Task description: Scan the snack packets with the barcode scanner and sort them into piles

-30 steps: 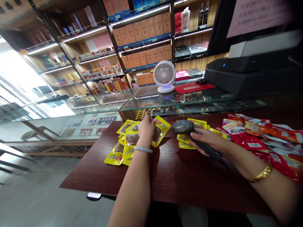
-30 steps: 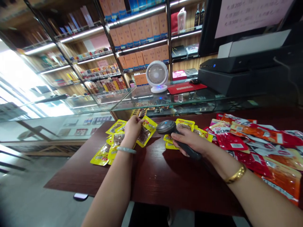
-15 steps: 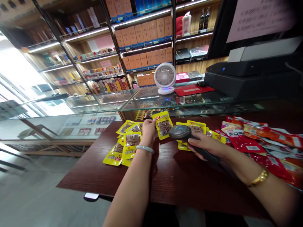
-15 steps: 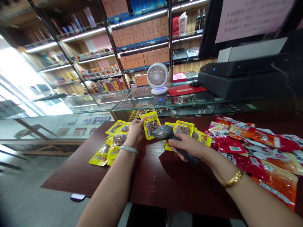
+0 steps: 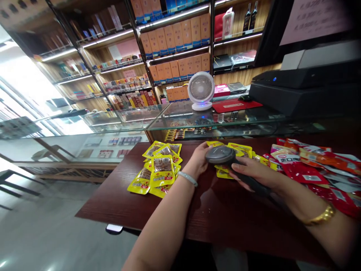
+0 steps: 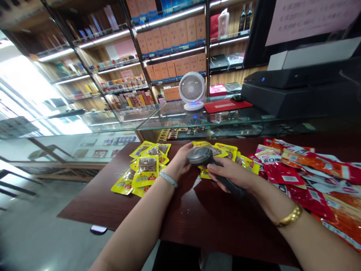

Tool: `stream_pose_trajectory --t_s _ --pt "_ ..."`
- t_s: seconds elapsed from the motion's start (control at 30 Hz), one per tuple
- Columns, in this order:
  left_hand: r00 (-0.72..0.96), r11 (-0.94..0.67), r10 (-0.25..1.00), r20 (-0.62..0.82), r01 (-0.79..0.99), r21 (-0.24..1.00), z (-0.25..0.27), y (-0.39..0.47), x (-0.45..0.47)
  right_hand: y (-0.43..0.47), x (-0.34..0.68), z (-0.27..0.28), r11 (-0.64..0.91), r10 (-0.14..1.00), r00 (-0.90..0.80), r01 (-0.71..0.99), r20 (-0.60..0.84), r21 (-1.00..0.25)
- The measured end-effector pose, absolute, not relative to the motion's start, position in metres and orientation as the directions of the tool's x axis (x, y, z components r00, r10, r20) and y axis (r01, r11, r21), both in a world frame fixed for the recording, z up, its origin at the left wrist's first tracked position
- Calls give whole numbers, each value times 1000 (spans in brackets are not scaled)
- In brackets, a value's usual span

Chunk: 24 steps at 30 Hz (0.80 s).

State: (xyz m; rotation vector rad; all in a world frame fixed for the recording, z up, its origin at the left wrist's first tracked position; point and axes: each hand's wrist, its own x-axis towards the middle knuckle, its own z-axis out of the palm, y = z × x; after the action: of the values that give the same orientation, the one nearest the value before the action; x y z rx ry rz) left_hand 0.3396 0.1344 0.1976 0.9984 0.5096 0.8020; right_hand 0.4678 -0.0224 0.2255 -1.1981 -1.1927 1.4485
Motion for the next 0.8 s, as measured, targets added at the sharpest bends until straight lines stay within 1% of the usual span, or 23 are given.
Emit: stream_pose_trajectory --t_s 0.07,0.1,0.13,0.17,0.2,0.23,0.27,0.33,0.37,0.4,0.5,0.57,0.63,0.7,0.73,0.8 --pt "550 139 835 6 -221 965 196 139 339 -22 468 224 -150 982 -123 -45 -144 -988" --pt "498 19 866 41 -114 993 197 142 335 -22 469 224 -150 983 -117 -42 -144 -988" --pt "452 -112 888 89 24 993 201 147 327 -22 469 223 -152 983 -114 -37 -147 -988" --pt "424 -243 894 146 185 952 206 151 317 -22 469 223 -153 982 -114 -33 -149 -988" --pt "412 -358 889 201 348 867 212 156 305 -23 469 222 -156 981 -118 -28 -151 -987" --pt "405 -436 882 242 502 747 219 160 292 -23 469 222 -156 981 -121 -26 -151 -987" --pt "396 -469 880 263 635 614 226 164 280 -23 469 223 -154 981 -121 -27 -150 -988" --pt "313 -394 914 256 832 390 237 170 257 -24 468 225 -152 982 -117 -33 -147 -988" --pt "246 -319 936 251 894 313 240 173 249 -24 467 226 -152 983 -112 -35 -148 -988" --pt "172 -236 954 245 936 262 241 176 242 -24 467 227 -158 982 -106 -36 -153 -987" --pt "12 -53 978 209 980 194 237 184 233 -24 466 227 -192 978 -93 -50 -187 -980" --pt "-22 -3 987 156 987 160 232 187 232 -23 468 225 -196 977 -98 -58 -190 -979" --pt "-10 -4 993 116 993 122 229 187 234 -22 469 223 -190 977 -106 -60 -183 -980" --pt "39 -48 995 92 994 93 228 184 237 -21 469 223 -183 978 -113 -73 -174 -980" --pt "84 -92 993 85 991 92 228 182 240 -21 469 222 -182 978 -118 -84 -171 -980" --pt "225 -232 972 72 964 128 228 178 248 -20 468 223 -169 979 -133 -103 -154 -980"
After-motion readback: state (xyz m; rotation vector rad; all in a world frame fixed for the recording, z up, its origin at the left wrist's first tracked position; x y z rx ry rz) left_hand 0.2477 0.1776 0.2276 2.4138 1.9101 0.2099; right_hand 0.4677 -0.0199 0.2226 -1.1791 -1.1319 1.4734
